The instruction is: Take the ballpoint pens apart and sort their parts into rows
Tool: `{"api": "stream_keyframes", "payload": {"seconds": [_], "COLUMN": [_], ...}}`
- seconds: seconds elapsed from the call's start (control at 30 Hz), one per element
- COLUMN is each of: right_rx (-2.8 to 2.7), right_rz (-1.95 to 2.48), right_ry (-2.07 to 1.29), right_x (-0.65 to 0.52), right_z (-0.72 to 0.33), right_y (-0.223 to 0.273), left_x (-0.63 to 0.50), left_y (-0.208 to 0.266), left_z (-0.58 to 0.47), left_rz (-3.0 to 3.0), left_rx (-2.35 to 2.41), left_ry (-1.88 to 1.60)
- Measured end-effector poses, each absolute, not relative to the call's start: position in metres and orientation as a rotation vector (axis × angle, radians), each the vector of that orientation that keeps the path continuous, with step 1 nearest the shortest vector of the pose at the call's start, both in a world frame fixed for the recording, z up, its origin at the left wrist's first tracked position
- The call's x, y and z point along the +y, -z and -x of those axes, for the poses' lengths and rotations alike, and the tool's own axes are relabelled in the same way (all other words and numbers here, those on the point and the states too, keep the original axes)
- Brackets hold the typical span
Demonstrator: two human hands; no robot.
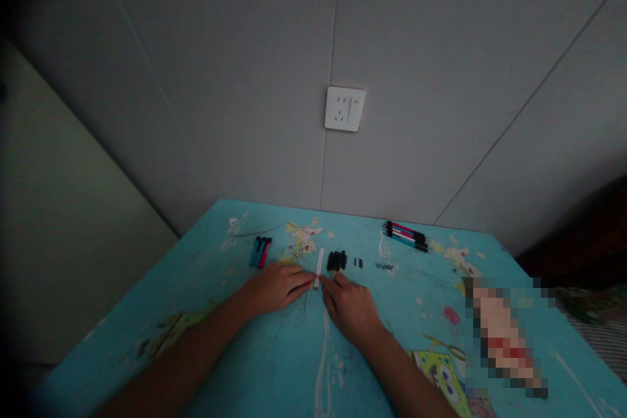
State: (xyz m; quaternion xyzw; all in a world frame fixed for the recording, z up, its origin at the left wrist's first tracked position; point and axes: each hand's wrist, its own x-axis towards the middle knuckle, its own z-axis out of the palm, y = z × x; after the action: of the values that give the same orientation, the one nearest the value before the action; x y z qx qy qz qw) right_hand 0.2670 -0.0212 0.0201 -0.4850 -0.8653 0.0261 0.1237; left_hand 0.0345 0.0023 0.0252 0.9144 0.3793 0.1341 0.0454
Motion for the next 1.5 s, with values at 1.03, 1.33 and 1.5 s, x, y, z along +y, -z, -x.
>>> {"api": "stream_keyframes", "payload": {"seconds": [1.03,1.33,1.5], "right_rx": [-1.969,-1.936,-2.058], "right_rz": [1.076,1.244,1.704], "right_ry": [-0.64,-0.509,-0.116], "right_x": [-0.022,-0.014,0.0], "right_z": [-0.279,-0.283,-0.29], "right_y": [-0.025,-0.018,-0.013], "left_x": [-0.014,-0.012,0.0], "left_y": [-0.028,-0.014,-0.003], "left_z": [-0.069,-0.073,-0.07], "left_rz": [-1.792,-1.76,-1.385], "left_rx": [0.996,0.956,0.896], "left_ry": [-1.174,-0.949,-1.052]}}
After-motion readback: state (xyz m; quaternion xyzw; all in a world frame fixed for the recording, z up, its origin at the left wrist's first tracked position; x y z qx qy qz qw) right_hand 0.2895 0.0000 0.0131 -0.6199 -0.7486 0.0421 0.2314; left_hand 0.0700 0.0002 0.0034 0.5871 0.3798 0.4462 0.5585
